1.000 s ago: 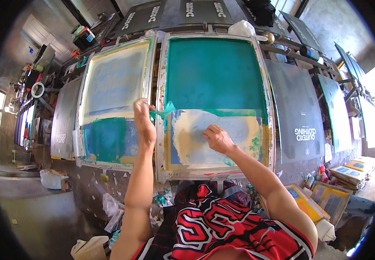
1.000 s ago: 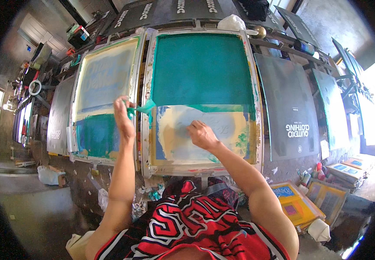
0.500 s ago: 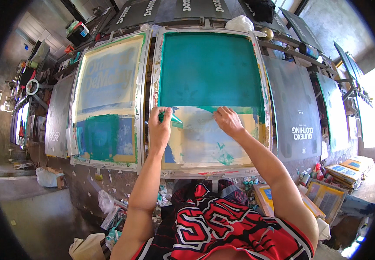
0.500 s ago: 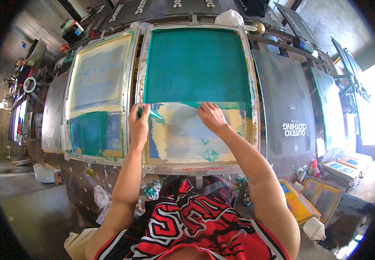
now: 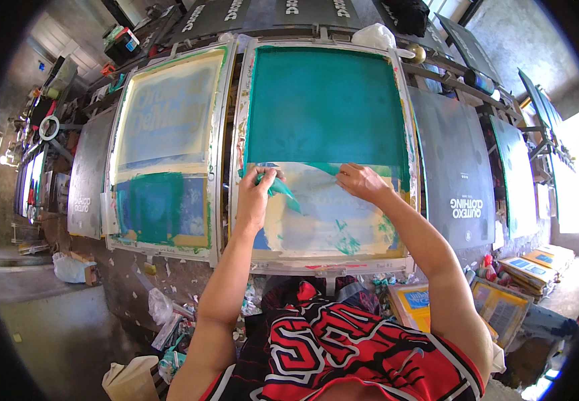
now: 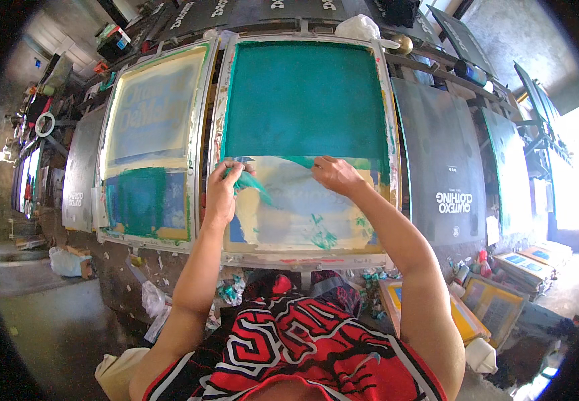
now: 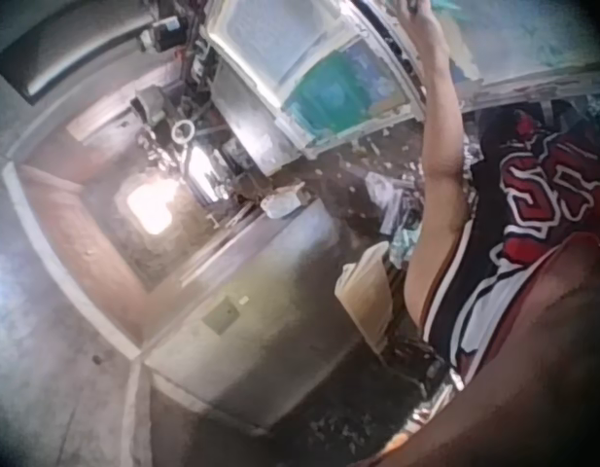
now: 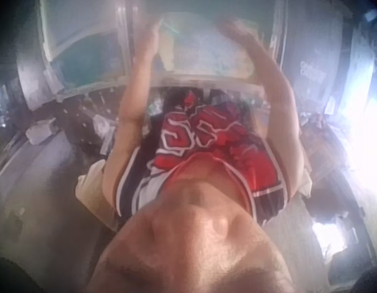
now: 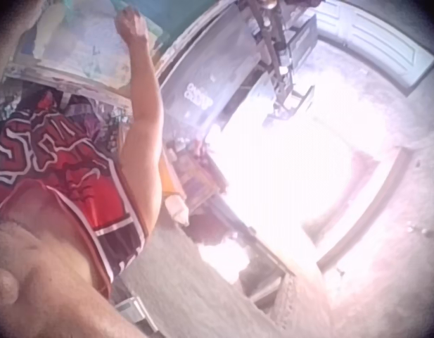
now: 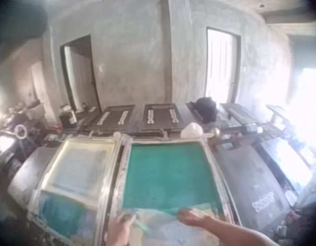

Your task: The person scrapes dried green ink from a screen printing frame using a green plastic scraper, then applies orange tape along the frame edges. They lift and reposition the frame, and finally scoop a beige paste from a bucket onto the screen using a metal spatula.

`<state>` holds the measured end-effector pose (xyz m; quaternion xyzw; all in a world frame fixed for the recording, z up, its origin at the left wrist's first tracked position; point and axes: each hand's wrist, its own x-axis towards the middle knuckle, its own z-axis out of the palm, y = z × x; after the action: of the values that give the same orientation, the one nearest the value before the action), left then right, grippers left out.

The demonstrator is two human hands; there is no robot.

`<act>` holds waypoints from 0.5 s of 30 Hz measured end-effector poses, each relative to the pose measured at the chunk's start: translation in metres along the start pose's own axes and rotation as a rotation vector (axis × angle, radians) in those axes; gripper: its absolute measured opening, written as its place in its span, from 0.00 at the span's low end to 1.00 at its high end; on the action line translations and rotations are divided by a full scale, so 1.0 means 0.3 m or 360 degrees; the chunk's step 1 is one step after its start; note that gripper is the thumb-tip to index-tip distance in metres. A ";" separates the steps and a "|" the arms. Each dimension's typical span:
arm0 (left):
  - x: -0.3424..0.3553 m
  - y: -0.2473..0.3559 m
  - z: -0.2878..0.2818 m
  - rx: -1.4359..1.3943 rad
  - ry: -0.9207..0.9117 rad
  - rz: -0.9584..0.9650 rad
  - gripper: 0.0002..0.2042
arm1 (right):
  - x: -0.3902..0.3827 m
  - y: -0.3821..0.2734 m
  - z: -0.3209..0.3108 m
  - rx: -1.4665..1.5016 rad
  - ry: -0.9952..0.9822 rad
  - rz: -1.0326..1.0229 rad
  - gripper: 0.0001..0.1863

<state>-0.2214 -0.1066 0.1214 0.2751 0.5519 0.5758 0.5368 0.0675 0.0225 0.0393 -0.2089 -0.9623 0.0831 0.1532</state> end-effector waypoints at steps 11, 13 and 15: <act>0.006 -0.077 0.047 -0.0038 -0.0037 -0.0016 0.03 | 0.066 0.002 -0.016 -0.0179 -0.0220 0.0155 0.03; 0.008 -0.088 0.040 -0.0034 -0.0016 -0.0032 0.03 | 0.059 -0.014 -0.019 -0.0063 -0.0153 0.0142 0.04; 0.010 -0.097 0.038 -0.0030 -0.0003 -0.0076 0.03 | 0.051 -0.027 -0.016 -0.0016 -0.0032 0.0014 0.04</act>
<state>-0.2027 -0.1053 0.0963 0.2574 0.5522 0.5678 0.5535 0.0528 0.0223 0.0495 -0.2131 -0.9632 0.0811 0.1420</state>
